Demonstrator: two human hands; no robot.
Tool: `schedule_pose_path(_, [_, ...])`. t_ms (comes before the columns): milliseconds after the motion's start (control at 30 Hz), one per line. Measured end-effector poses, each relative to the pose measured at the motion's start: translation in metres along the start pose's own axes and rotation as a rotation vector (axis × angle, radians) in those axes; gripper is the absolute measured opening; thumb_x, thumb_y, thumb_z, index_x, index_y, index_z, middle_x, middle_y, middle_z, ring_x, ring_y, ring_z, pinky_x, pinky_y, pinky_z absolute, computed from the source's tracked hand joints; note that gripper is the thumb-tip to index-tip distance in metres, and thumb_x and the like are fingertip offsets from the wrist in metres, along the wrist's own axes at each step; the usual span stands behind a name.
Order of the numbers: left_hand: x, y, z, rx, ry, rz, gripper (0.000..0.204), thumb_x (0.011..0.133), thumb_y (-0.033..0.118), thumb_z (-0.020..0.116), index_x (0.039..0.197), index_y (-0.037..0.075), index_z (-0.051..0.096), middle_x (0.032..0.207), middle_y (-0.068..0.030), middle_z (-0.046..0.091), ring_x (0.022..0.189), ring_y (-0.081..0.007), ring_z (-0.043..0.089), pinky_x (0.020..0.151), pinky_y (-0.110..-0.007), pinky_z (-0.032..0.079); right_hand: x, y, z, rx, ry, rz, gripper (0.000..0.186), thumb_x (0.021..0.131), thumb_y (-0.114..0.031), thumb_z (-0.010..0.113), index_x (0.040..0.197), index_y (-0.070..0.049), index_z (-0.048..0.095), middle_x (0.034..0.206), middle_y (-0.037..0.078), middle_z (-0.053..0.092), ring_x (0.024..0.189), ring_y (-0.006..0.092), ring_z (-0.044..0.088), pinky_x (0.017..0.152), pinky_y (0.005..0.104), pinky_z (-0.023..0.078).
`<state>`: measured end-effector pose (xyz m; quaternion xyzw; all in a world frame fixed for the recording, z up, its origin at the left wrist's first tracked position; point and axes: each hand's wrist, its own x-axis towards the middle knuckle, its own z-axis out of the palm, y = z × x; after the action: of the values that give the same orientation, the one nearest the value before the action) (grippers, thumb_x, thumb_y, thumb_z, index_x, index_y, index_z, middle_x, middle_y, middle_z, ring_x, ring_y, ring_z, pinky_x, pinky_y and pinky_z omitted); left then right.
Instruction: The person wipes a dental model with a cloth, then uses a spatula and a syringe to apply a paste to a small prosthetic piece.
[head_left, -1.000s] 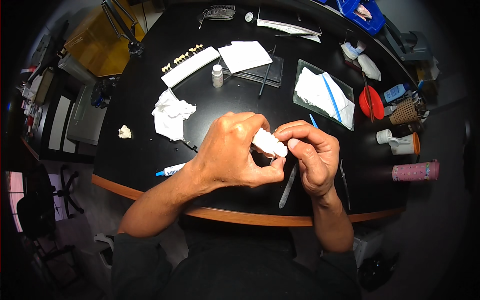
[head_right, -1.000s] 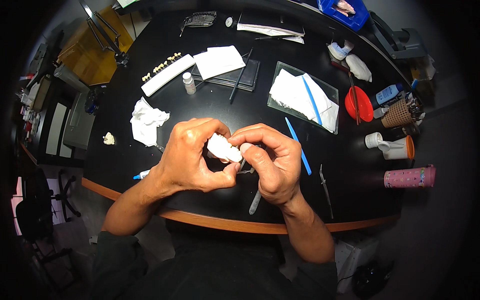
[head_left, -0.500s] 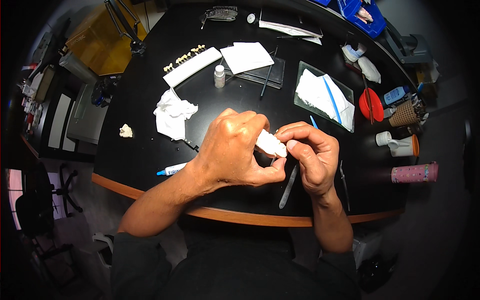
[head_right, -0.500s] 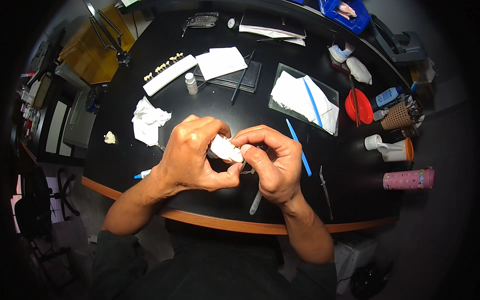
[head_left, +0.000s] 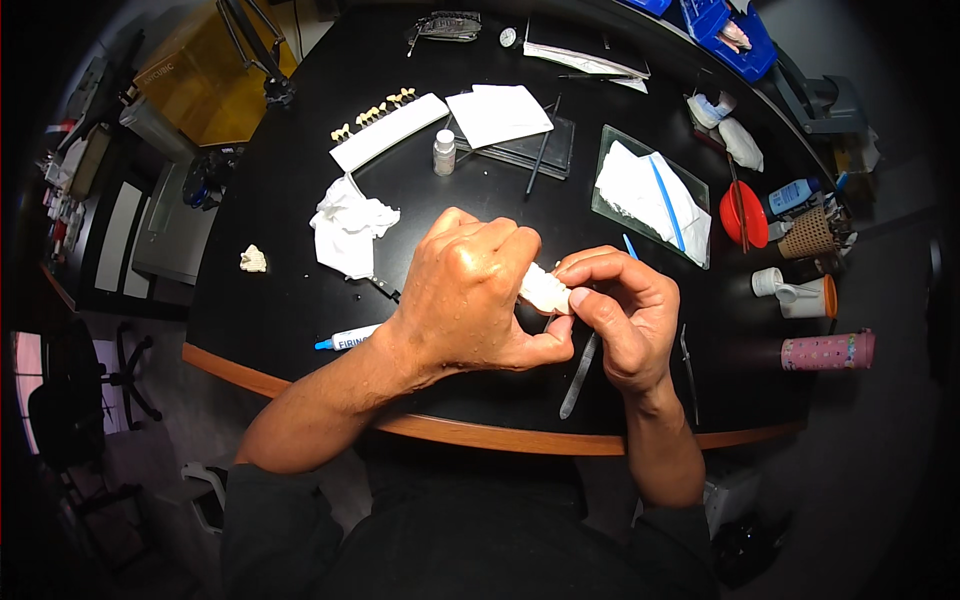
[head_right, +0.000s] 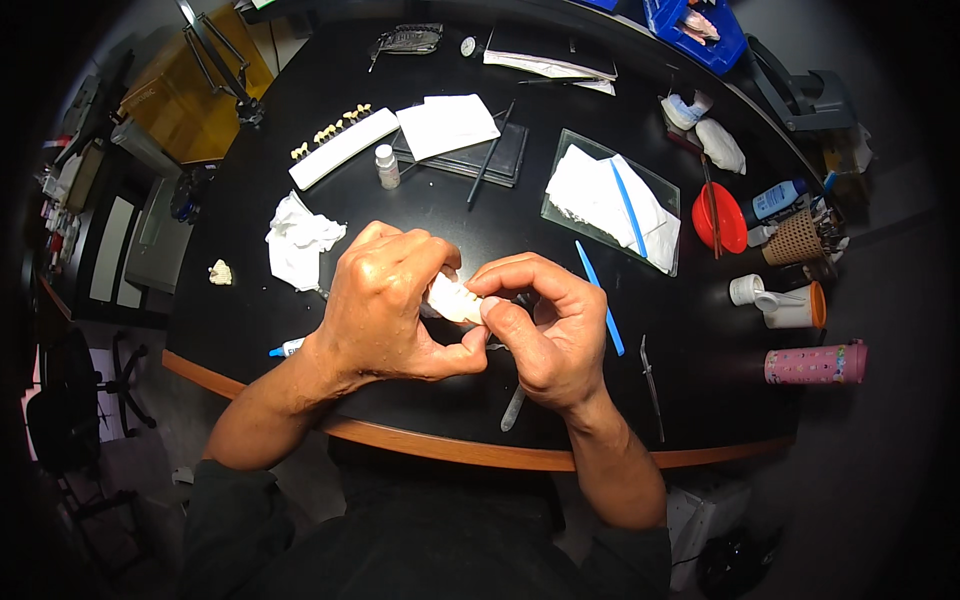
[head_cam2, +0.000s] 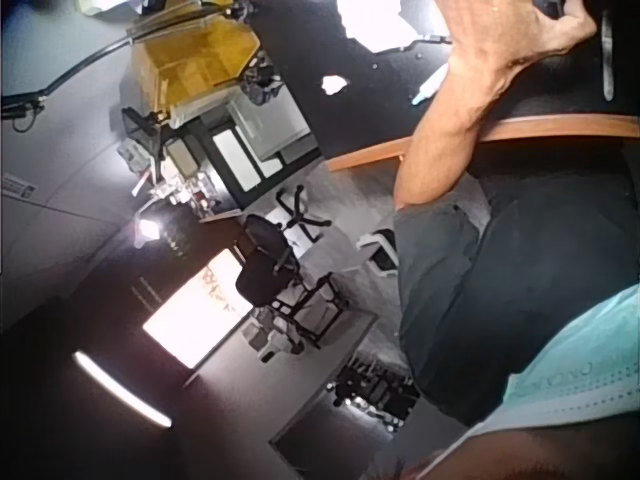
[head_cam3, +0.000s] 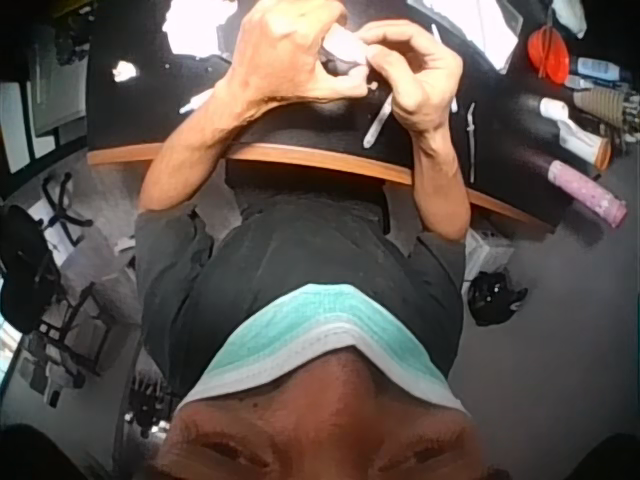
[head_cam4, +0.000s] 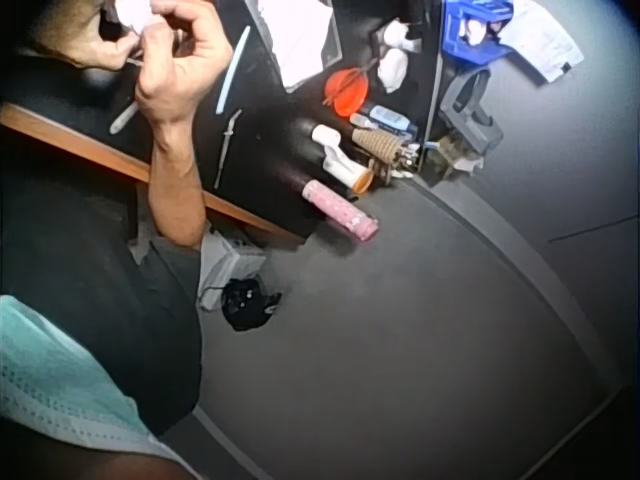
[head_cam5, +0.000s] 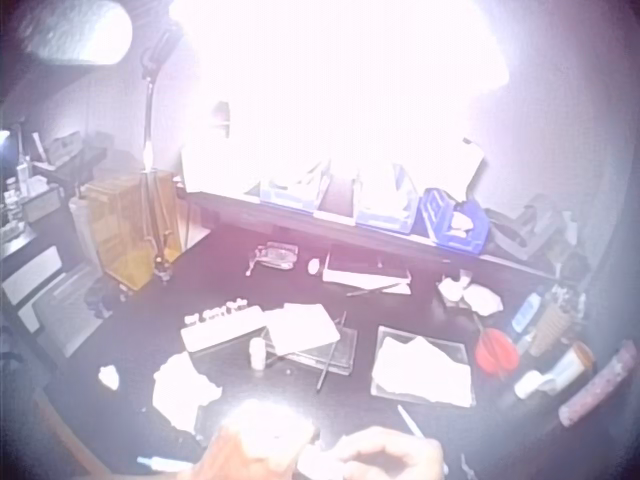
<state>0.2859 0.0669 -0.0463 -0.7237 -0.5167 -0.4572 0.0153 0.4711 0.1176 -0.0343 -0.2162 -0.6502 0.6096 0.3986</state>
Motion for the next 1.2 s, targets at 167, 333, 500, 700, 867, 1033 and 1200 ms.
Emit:
schedule_pose_path(167, [0.0000, 0.0004, 0.0000, 0.014, 0.007, 0.002, 0.039, 0.059, 0.034, 0.078, 0.071, 0.004, 0.056, 0.064, -0.0088, 0.054, 0.056, -0.0266, 0.057, 0.066, -0.038, 0.044, 0.0005, 0.0019, -0.0011, -0.033, -0.008, -0.026, 0.016, 0.087, 0.010, 0.059, 0.099, 0.010, 0.069, 0.099, 0.017, 0.069, 0.083, 0.0149, 0.067, 0.071, 0.0256, 0.056])
schedule_pose_path(333, [0.0002, 0.0017, -0.0016, 0.028, -0.001, -0.005, 0.038, 0.058, 0.034, 0.077, 0.070, 0.005, 0.056, 0.064, -0.0085, 0.054, 0.056, -0.0267, 0.056, 0.066, -0.038, 0.044, 0.0011, 0.0036, -0.0014, -0.058, -0.006, -0.051, 0.015, 0.085, 0.008, 0.062, 0.099, 0.009, 0.069, 0.097, 0.016, 0.069, 0.088, 0.0157, 0.067, 0.076, 0.0269, 0.055])
schedule_pose_path(500, [0.0007, 0.0028, -0.0022, 0.061, -0.005, -0.006, 0.038, 0.058, 0.035, 0.077, 0.069, 0.006, 0.054, 0.064, -0.0080, 0.053, 0.056, -0.0265, 0.055, 0.067, -0.038, 0.043, 0.0011, 0.0031, -0.0017, -0.098, -0.001, -0.046, 0.016, 0.084, 0.008, 0.064, 0.098, 0.008, 0.070, 0.097, 0.015, 0.070, 0.089, 0.0163, 0.067, 0.081, 0.0282, 0.053])
schedule_pose_path(700, [-0.0015, 0.0031, -0.0045, 0.106, -0.021, -0.010, 0.041, 0.055, 0.035, 0.078, 0.075, 0.006, 0.056, 0.063, -0.0044, 0.049, 0.057, -0.0256, 0.048, 0.065, -0.038, 0.040, 0.0014, 0.0022, 0.0009, -0.066, 0.005, -0.008, 0.015, 0.084, 0.008, 0.063, 0.098, 0.008, 0.070, 0.097, 0.015, 0.070, 0.088, 0.0149, 0.066, 0.079, 0.0272, 0.053])
schedule_pose_path(867, [-0.0021, 0.0025, -0.0022, 0.097, -0.019, -0.009, 0.040, 0.056, 0.034, 0.077, 0.073, 0.006, 0.053, 0.062, -0.0055, 0.049, 0.056, -0.0265, 0.049, 0.065, -0.038, 0.040, 0.0007, 0.0052, -0.0010, -0.070, 0.003, 0.003, 0.015, 0.084, 0.008, 0.063, 0.098, 0.008, 0.070, 0.097, 0.015, 0.070, 0.087, 0.0143, 0.066, 0.078, 0.0265, 0.053])
schedule_pose_path(1033, [-0.0032, 0.0020, -0.0020, 0.079, -0.043, -0.032, 0.040, 0.056, 0.033, 0.077, 0.073, 0.006, 0.053, 0.061, -0.0053, 0.049, 0.055, -0.0260, 0.051, 0.064, -0.038, 0.040, 0.0013, 0.0026, 0.0007, -0.029, 0.017, 0.041, 0.015, 0.085, 0.010, 0.061, 0.098, 0.008, 0.070, 0.098, 0.014, 0.070, 0.087, 0.0142, 0.066, 0.077, 0.0261, 0.055])
schedule_pose_path(1200, [-0.0004, 0.0028, -0.0032, 0.070, -0.034, -0.020, 0.039, 0.056, 0.033, 0.077, 0.072, 0.007, 0.052, 0.061, -0.0049, 0.050, 0.055, -0.0257, 0.052, 0.064, -0.037, 0.040, 0.0023, 0.0004, -0.0010, 0.090, 0.004, 0.117, 0.013, 0.088, 0.009, 0.063, 0.100, 0.008, 0.069, 0.098, 0.014, 0.070, 0.087, 0.0147, 0.068, 0.077, 0.0268, 0.057])
